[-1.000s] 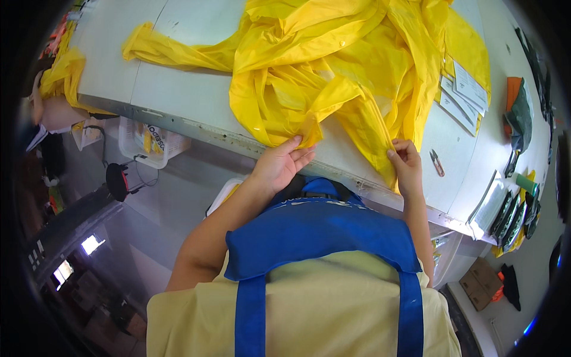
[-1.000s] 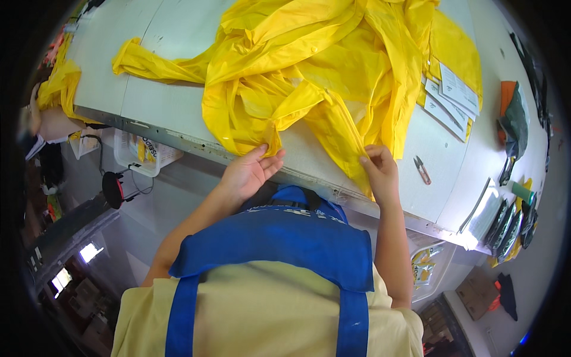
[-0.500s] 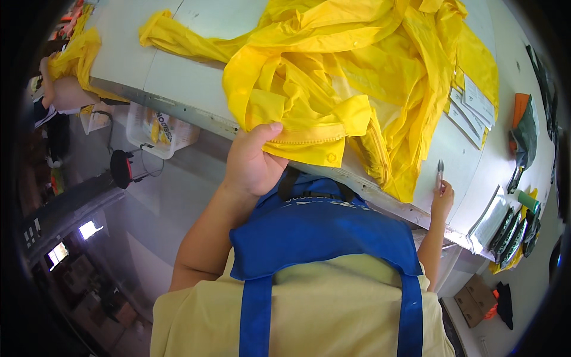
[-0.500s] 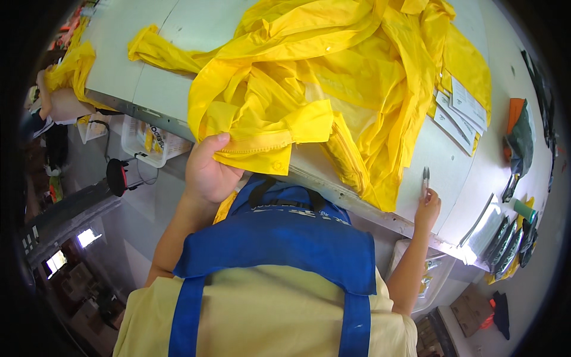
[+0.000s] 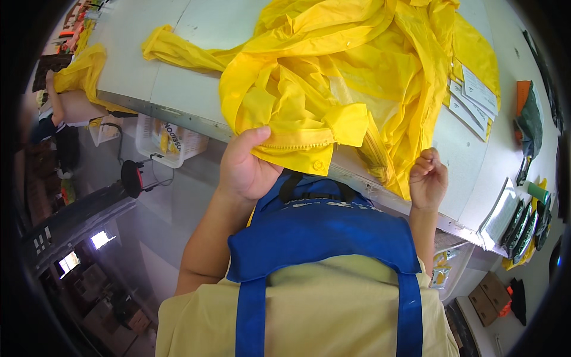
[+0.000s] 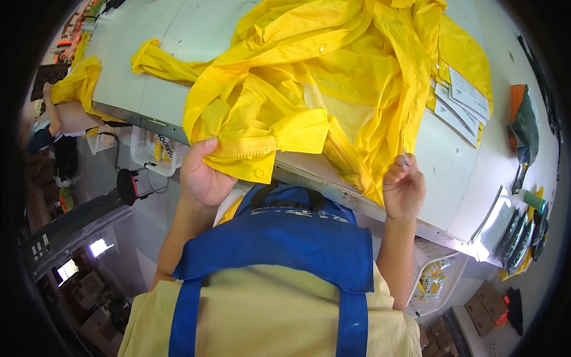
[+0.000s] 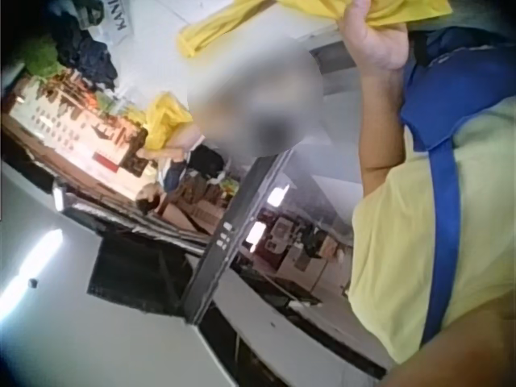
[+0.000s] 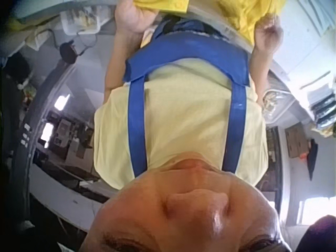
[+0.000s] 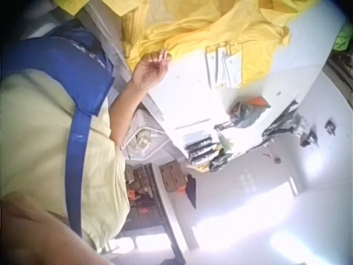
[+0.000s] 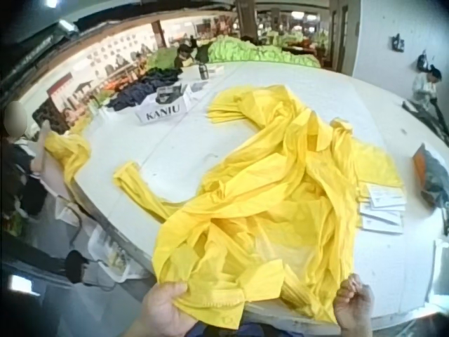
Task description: The person folds a large yellow raincoat on a white table, smoothing and aligning the fabric. They then use a small tool to cut a tag or thread from the garment and continue folding it into a compact bundle.
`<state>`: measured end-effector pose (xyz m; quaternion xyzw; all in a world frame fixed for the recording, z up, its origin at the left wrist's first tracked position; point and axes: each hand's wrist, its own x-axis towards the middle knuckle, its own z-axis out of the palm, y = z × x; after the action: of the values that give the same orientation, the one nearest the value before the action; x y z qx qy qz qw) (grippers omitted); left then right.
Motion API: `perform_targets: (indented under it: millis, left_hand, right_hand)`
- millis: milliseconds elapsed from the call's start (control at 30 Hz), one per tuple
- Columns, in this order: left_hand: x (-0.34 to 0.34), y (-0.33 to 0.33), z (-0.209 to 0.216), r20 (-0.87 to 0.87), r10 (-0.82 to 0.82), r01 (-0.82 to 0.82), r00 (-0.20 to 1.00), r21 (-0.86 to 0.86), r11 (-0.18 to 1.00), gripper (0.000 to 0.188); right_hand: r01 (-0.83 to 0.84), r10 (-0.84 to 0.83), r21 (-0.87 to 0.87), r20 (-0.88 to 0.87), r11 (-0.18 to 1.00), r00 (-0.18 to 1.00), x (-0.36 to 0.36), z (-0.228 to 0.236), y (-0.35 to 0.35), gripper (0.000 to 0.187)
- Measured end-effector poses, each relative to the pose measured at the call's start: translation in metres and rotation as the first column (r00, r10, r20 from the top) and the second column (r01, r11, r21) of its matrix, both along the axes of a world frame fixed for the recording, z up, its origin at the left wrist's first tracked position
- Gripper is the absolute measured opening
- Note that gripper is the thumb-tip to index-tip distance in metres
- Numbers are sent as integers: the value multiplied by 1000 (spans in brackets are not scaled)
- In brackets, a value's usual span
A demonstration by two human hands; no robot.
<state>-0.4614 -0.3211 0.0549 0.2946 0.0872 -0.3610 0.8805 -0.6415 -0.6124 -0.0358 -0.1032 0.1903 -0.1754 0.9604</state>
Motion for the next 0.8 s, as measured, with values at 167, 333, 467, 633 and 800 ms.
perform_targets:
  millis: [167, 333, 467, 633, 800]
  left_hand:
    - [-3, -2, 1, 161, -78, 78, 984, 8, 997, 61]
    - [-5, -17, 13, 208, -56, 20, 977, 174, 985, 60]
    - [-1, -21, 16, 196, -111, 60, 974, 252, 966, 61]
    - [6, -22, 22, 664, -145, -455, 734, 639, 621, 83]
    - [4, -39, 56, 628, -778, -766, 0, 500, 404, 55]
  right_hand:
    - [-207, 208, -42, 23, 977, 978, 27, 30, 43, 30]
    - [-289, 296, -179, 11, 940, 955, 62, 54, 64, 38]
    - [-209, -39, -976, -211, 66, 977, 92, 65, 97, 45]
    - [-309, -24, -949, -311, 65, 950, 106, 66, 87, 19]
    - [-408, 146, -911, -396, 62, 907, 109, 82, 79, 19]
